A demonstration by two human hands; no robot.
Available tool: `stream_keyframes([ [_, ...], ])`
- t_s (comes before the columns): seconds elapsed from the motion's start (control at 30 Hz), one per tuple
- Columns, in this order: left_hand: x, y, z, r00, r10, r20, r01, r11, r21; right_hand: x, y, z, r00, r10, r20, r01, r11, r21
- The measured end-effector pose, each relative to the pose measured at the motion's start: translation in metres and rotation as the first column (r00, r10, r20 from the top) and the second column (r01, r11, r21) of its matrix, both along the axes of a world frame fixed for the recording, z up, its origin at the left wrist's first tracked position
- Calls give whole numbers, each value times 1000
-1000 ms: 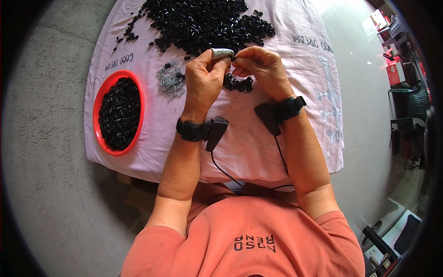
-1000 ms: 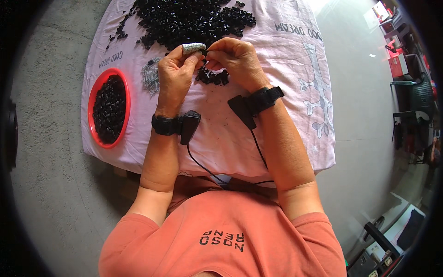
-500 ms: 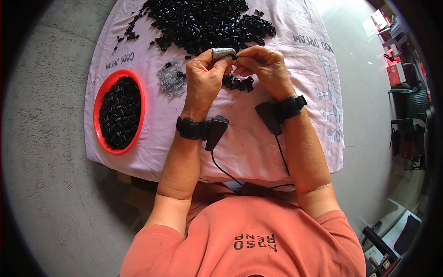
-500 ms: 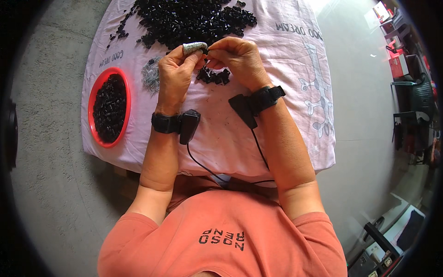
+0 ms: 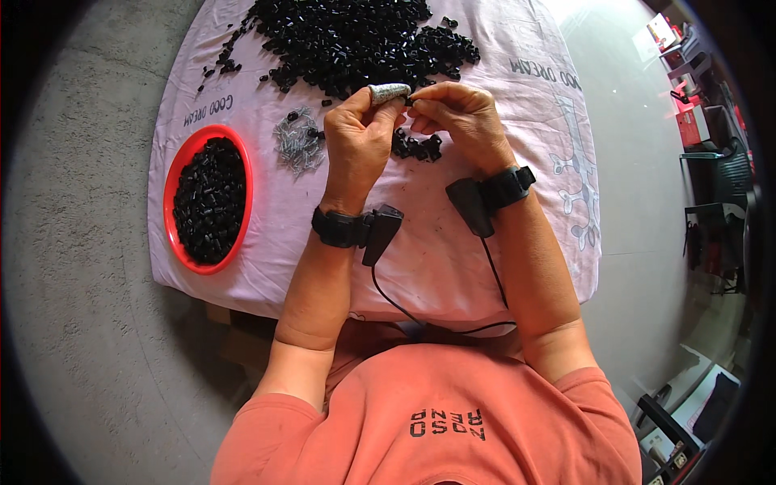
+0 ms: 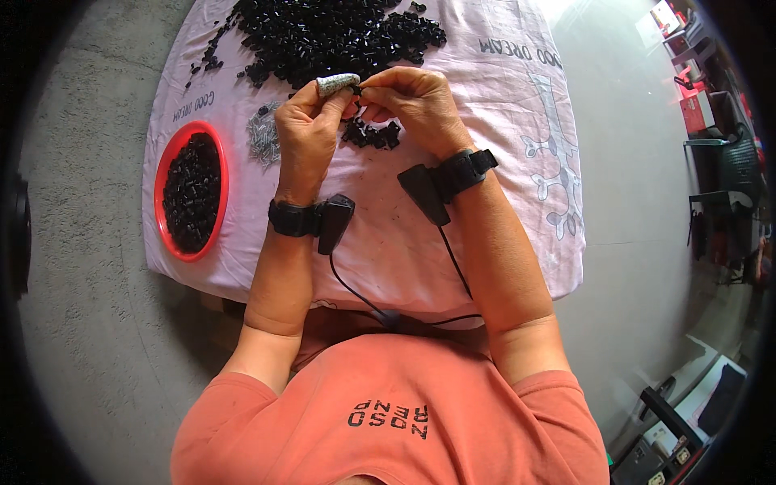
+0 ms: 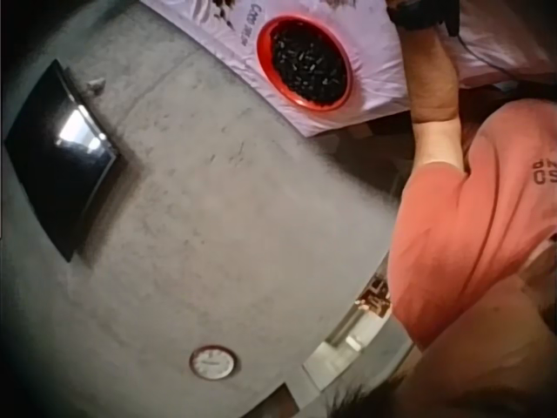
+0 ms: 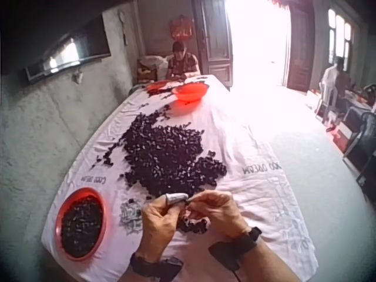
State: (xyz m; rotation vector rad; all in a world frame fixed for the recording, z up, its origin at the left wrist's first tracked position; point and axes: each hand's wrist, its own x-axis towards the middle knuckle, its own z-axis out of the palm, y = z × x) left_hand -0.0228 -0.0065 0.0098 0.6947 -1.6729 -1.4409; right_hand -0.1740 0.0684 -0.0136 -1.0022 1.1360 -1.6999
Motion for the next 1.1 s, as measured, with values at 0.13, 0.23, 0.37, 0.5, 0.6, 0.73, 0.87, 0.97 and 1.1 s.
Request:
stream_keyframes([
  [0.13,-1,1,0,1000,7,-19,-6,1000,8,2,0,-1,1000,-6,11,6,999,-33],
  [0.23,-2,1,-1,998,-13,-65,18,996,82,4,-1,-3,997,-72,-13,71,997,-34],
  [0.37,-1,-3,-3,996,-31,-85,45,986,160,4,-1,0,999,-53,2,53,999,-7],
  [0.5,-1,-3,-3,992,-18,-127,48,970,239,6,0,2,998,-37,41,36,999,10],
  [0.6,-1,-5,-4,989,-20,-147,57,966,251,5,0,2,998,-15,60,14,1000,9],
  [0.73,-2,-4,-5,986,-16,-166,62,959,275,4,0,0,997,-7,72,5,1000,29],
  [0.87,1,-4,-4,989,-35,-143,70,966,249,6,0,2,997,-21,80,19,1000,21],
  [0.97,0,-4,-4,987,-36,-157,72,971,227,8,0,2,997,-22,77,21,1000,9],
  [1.1,0,-4,-2,989,-26,-146,53,982,181,8,-1,3,998,-30,57,29,999,23],
])
